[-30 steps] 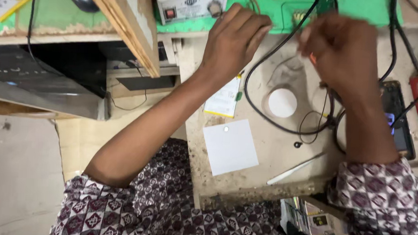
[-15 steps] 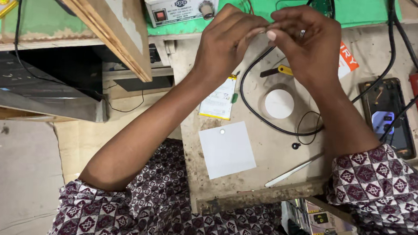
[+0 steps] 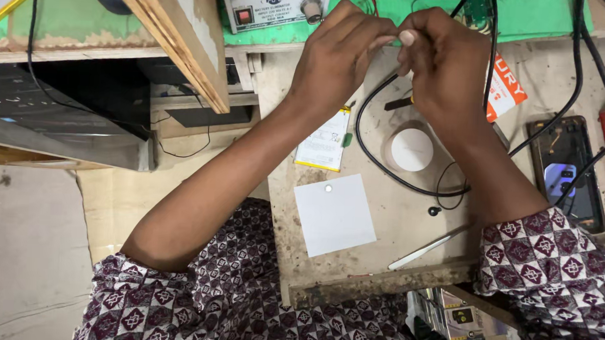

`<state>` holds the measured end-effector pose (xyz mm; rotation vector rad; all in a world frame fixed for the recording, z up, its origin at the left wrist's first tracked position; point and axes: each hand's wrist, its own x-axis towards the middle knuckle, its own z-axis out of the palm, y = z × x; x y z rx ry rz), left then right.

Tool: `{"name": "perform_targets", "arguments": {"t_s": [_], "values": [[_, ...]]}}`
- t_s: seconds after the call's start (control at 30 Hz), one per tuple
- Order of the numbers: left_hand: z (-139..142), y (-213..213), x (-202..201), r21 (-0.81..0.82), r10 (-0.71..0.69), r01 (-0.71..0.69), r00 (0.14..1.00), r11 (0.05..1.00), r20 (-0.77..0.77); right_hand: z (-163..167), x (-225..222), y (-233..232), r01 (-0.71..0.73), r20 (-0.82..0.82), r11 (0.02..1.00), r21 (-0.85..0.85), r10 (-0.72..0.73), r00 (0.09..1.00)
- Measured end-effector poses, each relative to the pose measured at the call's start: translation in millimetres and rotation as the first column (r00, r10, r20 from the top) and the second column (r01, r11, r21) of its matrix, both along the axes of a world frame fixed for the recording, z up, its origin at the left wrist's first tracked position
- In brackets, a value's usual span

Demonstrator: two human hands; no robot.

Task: The person works at a cluttered repair bench, manipulating small wires and components with their hands and a small cutting tool, adjusting parts on the work surface. They then walk to a glass display counter, pick up a smartphone, and tap and swipe on its screen while it rests on the counter.

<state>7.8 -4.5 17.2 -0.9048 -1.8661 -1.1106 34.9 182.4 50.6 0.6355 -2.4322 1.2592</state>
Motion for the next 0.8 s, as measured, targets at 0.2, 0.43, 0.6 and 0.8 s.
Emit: {"name": "perform_targets", "arguments": {"t_s": [0.2, 0.43, 0.6, 0.8], "values": [[0.3, 1.0, 1.3, 0.036, -0.014, 0.012, 0.999, 0.999, 0.044, 2.2, 0.0, -4.8, 0.047, -0.008, 0.998, 0.033, -0.047, 0.999], [-0.6, 0.2, -0.5, 0.039, -0.026, 0.025, 1.000, 0.999, 0.012, -11.4, -8.0, -0.1, 0.083, 0.037, 0.996, 0.028, -0.084, 0.996], [0.2, 1.0, -0.6, 0.048, -0.026, 0.025, 1.000, 0.999, 0.015, -1.2, -4.8, 4.2, 0.102, 0.247, 0.977, -0.185, -0.054, 0.967], [0.9, 1.1, 1.0, 0.067, -0.042, 0.039, 0.999, 0.997, 0.034, 18.1, 0.4, 8.6, -0.048, -0.083, 0.995, 0.087, 0.055, 0.995]]}}
